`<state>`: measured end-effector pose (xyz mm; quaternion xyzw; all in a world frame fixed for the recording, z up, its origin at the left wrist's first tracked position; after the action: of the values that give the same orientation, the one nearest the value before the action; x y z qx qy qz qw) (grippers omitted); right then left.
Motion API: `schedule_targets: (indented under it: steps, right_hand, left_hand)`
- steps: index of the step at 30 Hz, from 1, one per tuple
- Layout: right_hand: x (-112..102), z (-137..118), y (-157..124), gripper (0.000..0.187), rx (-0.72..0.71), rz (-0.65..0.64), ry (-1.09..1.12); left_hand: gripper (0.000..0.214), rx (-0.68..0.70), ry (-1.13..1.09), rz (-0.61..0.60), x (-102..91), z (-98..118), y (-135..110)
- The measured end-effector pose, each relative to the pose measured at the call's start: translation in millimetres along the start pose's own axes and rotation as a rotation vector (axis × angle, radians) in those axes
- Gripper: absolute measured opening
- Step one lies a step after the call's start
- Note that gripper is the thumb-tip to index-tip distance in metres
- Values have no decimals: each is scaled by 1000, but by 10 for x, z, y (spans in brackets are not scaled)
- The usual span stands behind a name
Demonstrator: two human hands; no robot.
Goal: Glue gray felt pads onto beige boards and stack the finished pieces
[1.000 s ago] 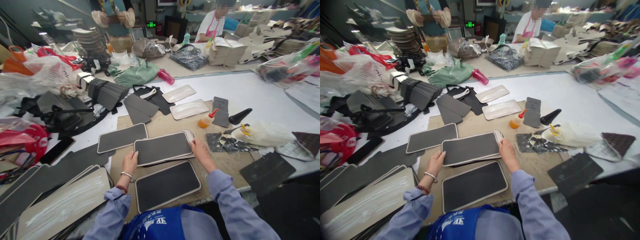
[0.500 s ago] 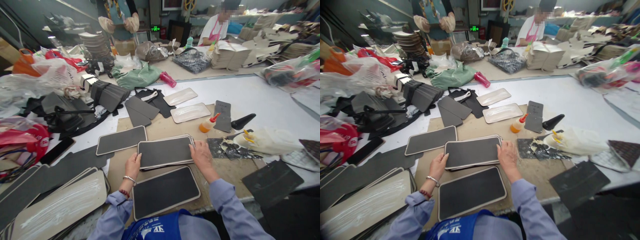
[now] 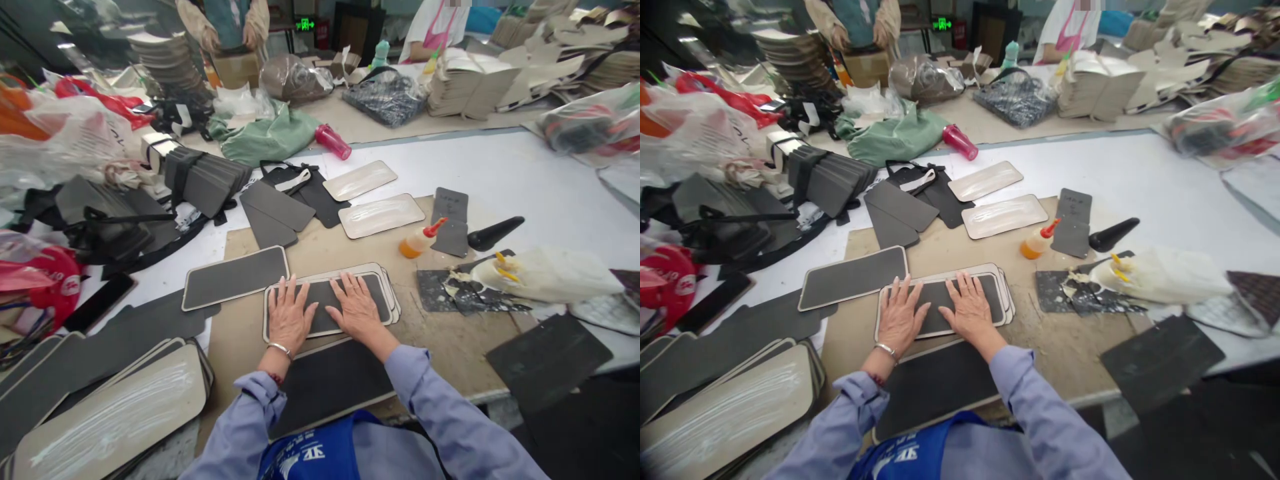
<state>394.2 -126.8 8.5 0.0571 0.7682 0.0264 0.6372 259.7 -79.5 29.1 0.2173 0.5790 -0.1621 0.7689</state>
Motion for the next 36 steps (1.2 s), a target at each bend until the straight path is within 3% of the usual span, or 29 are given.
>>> schedule_targets:
  steps: [6,10,12,15,17,21,24,27,31,34,36]
  right_hand:
    - [13,-27,-39,62,-51,1,0]
    - [-19,193,-173,60,-54,38,-70]
    - [-90,440,-304,57,16,89,-133]
    - [-292,878,-554,50,252,174,-223]
    - [-382,1013,-679,39,347,150,-230]
    - [-390,832,-712,27,354,7,-207]
    - [-391,678,-681,25,422,-2,-206]
    - [-384,711,-680,21,531,36,-80]
    - [-321,978,-720,26,778,97,328]
    - [-127,1028,-734,31,926,-51,610]
    - [7,952,-733,32,939,-179,750]
  left_hand:
    - [53,-1,67,-117,237,19,39]
    - [54,-6,69,-156,245,21,42]
    - [55,-15,61,-165,241,26,50]
    - [55,-25,41,-160,236,26,53]
    - [55,-23,26,-150,234,26,48]
    - [54,-20,19,-132,234,29,37]
    - [54,-13,33,-117,227,37,35]
    - [54,-17,31,-104,221,35,30]
    - [54,-18,14,-96,230,27,26]
    - [54,-16,6,-82,232,19,24]
    - [54,-20,1,-77,234,13,21]
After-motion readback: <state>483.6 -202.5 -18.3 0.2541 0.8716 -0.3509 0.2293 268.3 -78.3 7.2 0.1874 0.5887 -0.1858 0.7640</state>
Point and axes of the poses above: each hand's wrist, its own y-axis towards the middle knuckle, its own x-axis out of the palm, z = x × y, the point moved 8 cm from there along y, towards the middle knuckle, and after that the axes turned 3 degrees about -y, right-handed, at the moved point
